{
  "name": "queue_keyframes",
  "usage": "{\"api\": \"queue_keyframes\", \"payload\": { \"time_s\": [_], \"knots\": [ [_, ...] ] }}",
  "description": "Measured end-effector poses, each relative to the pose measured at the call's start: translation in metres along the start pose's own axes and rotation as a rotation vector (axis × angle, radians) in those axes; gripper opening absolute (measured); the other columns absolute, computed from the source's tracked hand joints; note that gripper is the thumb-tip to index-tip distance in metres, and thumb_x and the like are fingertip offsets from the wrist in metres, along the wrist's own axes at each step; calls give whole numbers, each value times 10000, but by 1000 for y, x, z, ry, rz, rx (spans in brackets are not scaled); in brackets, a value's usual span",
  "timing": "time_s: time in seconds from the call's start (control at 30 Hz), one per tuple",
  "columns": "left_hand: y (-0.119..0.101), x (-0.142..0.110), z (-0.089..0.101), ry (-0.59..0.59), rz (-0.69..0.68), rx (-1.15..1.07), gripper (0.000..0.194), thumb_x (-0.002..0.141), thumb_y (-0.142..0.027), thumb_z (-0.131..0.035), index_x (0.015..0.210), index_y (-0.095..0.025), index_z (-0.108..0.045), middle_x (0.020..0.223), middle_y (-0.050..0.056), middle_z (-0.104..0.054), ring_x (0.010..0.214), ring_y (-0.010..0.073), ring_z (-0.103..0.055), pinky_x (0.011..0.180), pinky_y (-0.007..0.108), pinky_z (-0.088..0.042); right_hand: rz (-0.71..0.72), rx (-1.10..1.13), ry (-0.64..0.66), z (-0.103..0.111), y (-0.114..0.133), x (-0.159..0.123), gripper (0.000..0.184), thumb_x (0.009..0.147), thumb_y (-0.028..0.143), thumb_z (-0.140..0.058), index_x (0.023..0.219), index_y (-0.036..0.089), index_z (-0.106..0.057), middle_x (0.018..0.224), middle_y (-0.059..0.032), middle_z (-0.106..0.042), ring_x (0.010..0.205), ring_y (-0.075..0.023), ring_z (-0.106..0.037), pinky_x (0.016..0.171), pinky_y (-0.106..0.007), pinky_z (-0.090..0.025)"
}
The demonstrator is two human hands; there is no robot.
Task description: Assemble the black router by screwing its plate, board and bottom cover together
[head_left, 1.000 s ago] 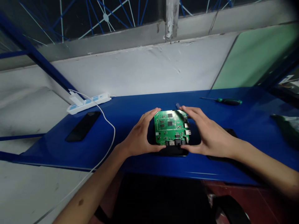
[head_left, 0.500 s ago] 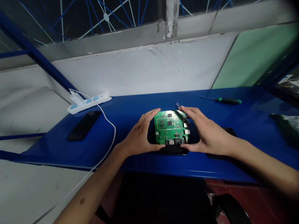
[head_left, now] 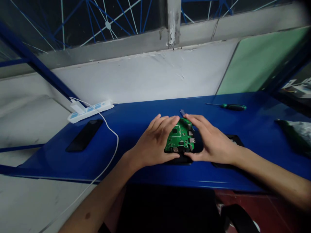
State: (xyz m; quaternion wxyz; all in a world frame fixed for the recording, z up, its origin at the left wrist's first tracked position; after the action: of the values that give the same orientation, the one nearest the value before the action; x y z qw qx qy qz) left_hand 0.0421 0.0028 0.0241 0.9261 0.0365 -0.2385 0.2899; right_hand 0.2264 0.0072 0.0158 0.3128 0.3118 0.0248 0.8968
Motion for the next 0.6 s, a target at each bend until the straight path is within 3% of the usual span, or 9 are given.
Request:
{"api": "queue_keyframes", "payload": {
  "time_s": [0.13,0.27,0.43,0.6],
  "knots": [
    [-4,10,-2,-2,4,10,1183,756,-452,-807,1577,-178,-1,1551,197,-367,1409,383,-393,1222,607,-227,5,16,-40,3,0,-1,1080,759,568,-735,1564,121,-171,1437,-273,-437,1357,-416,-458,1042,-604,-503],
    [-7,17,-2,11,40,-10,1166,744,-377,-812,1581,-202,-19,1565,196,-345,1390,415,-388,1143,614,-351,4,23,-71,6,-1,-1,1090,748,553,-751,1569,138,-167,1446,-268,-433,1367,-420,-449,1057,-625,-482],
    [-6,21,2,12,71,-59,1170,705,-341,-832,1580,-223,-63,1503,182,-412,1331,421,-419,1091,620,-400,-7,55,-63,9,-2,-1,1128,733,546,-773,1583,173,-133,1485,-256,-415,1395,-418,-431,1082,-636,-454],
    [0,14,7,-29,99,-240,1283,657,-342,-911,1564,-297,-3,1553,167,-311,1394,426,-348,1115,659,-386,-71,200,17,9,1,-3,1356,680,612,-801,1593,215,120,1661,-208,-163,1497,-407,-277,1177,-623,-337]
  ]
}}
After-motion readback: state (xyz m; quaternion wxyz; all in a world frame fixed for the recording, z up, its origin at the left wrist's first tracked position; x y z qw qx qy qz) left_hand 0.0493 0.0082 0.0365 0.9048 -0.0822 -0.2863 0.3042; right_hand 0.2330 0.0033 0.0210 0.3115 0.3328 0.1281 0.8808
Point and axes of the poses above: each hand's wrist, its own x-axis towards the middle knuckle, its own z-axis out of the back of the hand, y = z × x, the point moved 5 cm from there along x, towards the middle knuckle
